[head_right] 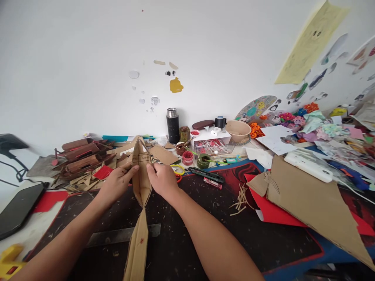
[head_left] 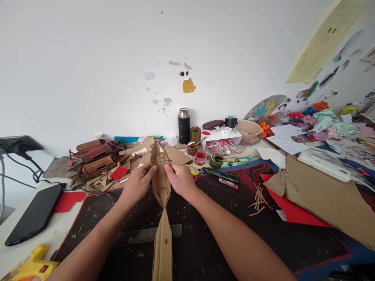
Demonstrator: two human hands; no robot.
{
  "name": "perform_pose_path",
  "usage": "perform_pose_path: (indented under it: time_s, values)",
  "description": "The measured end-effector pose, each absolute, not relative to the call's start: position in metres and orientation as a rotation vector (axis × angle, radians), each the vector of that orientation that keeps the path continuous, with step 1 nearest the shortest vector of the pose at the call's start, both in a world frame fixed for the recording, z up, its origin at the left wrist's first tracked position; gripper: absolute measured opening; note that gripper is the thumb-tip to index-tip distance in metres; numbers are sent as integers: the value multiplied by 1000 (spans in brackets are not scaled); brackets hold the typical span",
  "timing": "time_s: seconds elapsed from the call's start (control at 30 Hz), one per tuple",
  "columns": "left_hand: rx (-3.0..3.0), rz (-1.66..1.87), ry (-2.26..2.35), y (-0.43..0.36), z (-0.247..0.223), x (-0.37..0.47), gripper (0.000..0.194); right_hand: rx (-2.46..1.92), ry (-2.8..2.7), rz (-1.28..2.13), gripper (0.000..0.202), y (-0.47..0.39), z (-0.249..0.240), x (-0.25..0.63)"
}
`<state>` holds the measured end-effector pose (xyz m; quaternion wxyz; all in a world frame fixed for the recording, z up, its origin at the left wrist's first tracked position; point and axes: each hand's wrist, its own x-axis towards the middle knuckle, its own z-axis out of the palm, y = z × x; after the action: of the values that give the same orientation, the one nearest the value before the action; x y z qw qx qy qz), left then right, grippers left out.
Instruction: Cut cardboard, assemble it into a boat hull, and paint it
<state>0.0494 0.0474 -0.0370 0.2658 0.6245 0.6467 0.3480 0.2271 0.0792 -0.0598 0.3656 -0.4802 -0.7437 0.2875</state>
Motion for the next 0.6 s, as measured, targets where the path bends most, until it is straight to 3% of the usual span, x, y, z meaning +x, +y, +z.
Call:
perform_pose_path:
  time_s: [0.6]
  values:
    - [1568, 1074, 1621, 50, -46, 45, 57, -1258, -1868, 816, 51, 83, -64, 226]
